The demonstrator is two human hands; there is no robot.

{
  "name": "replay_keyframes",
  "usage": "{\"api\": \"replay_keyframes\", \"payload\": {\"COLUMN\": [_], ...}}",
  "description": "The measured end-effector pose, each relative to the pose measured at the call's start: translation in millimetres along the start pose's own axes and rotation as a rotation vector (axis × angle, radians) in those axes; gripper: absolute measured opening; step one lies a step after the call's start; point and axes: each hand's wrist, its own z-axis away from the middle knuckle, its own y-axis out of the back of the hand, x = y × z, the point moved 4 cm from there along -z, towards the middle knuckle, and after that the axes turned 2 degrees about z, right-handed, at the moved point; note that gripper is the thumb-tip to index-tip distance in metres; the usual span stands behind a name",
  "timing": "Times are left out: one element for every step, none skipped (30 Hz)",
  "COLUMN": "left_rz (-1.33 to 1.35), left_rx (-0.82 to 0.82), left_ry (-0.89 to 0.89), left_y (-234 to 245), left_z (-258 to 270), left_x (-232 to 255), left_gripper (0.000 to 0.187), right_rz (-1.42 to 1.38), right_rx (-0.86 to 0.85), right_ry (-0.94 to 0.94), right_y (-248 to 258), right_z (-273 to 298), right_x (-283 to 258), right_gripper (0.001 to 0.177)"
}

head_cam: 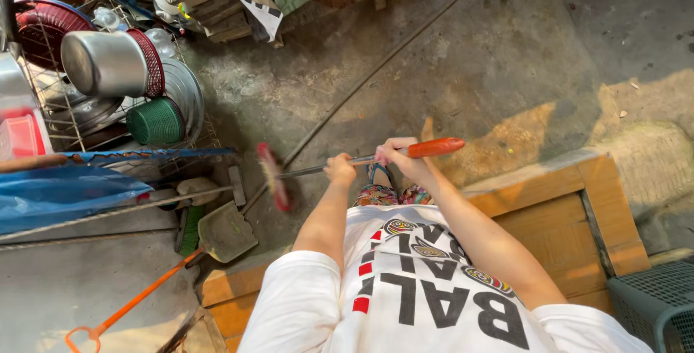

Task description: The person sweeps debris from a tiled surface, a concrete outdoor area, and an indoor floor using a broom, at one point lifting a floor mat to sweep underneath it.

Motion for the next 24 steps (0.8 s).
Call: {"api": "replay_keyframes", "payload": {"left_rz": [0.026, 0.052, 0.285, 0.360, 0.433, 0.576, 0.710, 0.675, 0.642, 0.608, 0.576, 0.544, 0.512, 0.482, 0.449, 0.414, 0.380, 0.344, 0.354, 0.365, 0.974, 1.566, 0.842, 0.090], "left_rx": [-0.080, -0.160, -0.228, -0.144, -0.042, 0.062, 0.155, 0.146, 0.140, 0.134, 0.135, 0.135, 0.147, 0.254, 0.352, 0.449, 0.515, 0.580, 0.577, 0.573, 0.468, 0.315, 0.568, 0.726], "left_ry": [-0.017, -0.035, -0.031, -0.124, -0.230, -0.414, -0.595, -0.624, -0.643, -0.663, -0.682, -0.701, -0.722, -0.700, -0.668, -0.635, -0.594, -0.552, -0.430, -0.308, 0.015, 0.355, 0.098, -0.142], "left_y": [-10, -18, -21, -19, -5, 17, 37, 53, 71, 90, 112, 132, 152, 171, 181, 189, 195, 198, 197, 194, 179, 153, 158, 151], "left_z": [-9, -22, -31, -35, -48, -58, -58, -62, -66, -71, -78, -83, -89, -93, -90, -89, -92, -95, -102, -109, -121, -127, -117, -108], "left_x": [18, 49, 74, 109, 147, 175, 192, 203, 209, 213, 215, 216, 219, 218, 212, 203, 187, 166, 138, 107, 65, 30, 5, 2], "left_gripper": [0.022, 0.018, 0.008, 0.005, 0.008, 0.005, 0.004, 0.005, 0.006, 0.007, 0.008, 0.009, 0.011, 0.007, 0.010, 0.016, 0.022, 0.028, 0.024, 0.023, 0.021, 0.021, 0.032, 0.045], "right_rz": [0.060, 0.120, 0.039, -0.042, 0.078, 0.198, 0.312, 0.346, 0.378, 0.409, 0.373, 0.337, 0.304, 0.172, 0.036, -0.099, -0.116, -0.133, -0.150, -0.071, 0.010, 0.316, 0.234, 0.252], "right_rx": [0.033, 0.066, 0.131, 0.197, 0.138, 0.079, 0.025, -0.044, -0.121, -0.199, -0.165, -0.131, -0.104, -0.062, -0.020, 0.022, 0.027, 0.032, 0.034, -0.044, -0.118, -0.166, -0.296, -0.375], "right_ry": [-0.017, -0.035, -0.029, -0.022, 0.082, 0.186, 0.279, 0.335, 0.387, 0.440, 0.372, 0.304, 0.245, 0.240, 0.219, 0.196, 0.202, 0.209, 0.219, 0.247, 0.277, 0.232, 0.068, 0.154], "right_y": [14, 28, 44, 53, 51, 48, 41, 28, 9, -4, -5, -5, -4, 2, 12, 18, 15, 9, 4, -11, -29, -47, -69, -77], "right_z": [-8, -18, -34, -48, -63, -76, -83, -94, -105, -114, -128, -142, -157, -167, -173, -181, -189, -195, -201, -202, -200, -197, -196, -190], "right_x": [-6, -17, -33, -51, -76, -102, -122, -136, -146, -155, -163, -170, -177, -185, -188, -185, -174, -158, -138, -114, -87, -58, -27, -11], "right_gripper": [0.019, 0.018, 0.018, 0.019, 0.017, 0.014, 0.012, 0.015, 0.023, 0.031, 0.027, 0.023, 0.020, 0.020, 0.020, 0.020, 0.023, 0.026, 0.030, 0.025, 0.022, 0.011, 0.005, 0.007]}}
